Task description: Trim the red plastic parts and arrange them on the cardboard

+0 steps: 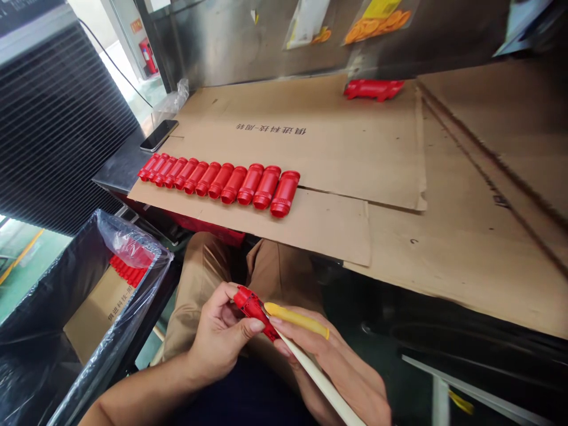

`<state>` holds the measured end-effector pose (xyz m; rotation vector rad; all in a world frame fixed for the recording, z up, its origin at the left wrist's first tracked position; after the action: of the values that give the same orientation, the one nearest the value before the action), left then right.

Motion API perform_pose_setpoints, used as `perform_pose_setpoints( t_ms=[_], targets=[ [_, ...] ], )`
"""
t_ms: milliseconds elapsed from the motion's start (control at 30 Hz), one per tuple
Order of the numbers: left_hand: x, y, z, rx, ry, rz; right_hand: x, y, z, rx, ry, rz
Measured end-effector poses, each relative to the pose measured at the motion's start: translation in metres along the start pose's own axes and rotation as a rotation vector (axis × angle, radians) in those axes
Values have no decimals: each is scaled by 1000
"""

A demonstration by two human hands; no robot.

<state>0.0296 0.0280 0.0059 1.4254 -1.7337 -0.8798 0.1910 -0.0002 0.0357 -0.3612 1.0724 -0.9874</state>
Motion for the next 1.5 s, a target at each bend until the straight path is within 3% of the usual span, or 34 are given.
perform_pose_setpoints(
  t_ms=[367,600,1267,1500],
  targets=[
    [2,-1,-1,41,20,-29,11,-7,-3,124,69,-20],
    [5,-5,1,46,30,-16,10,-7,0,86,37,-110],
    [4,-2,0,50,-10,-35,6,-8,2,87,17,-80],
    [4,-5,1,44,-8,-69,-6,-1,0,50,-113,-35]
  ],
)
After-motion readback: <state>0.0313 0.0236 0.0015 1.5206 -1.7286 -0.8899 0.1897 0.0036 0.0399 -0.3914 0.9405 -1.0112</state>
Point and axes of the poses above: each hand's wrist, its own x-axis away from the middle knuckle, its own z-axis out of the back of the hand, y = z × x, the point moved 4 cm from there along -x, towards the middle knuckle, and after that the axes turned 10 degrees about x, right-handed, at the moved point
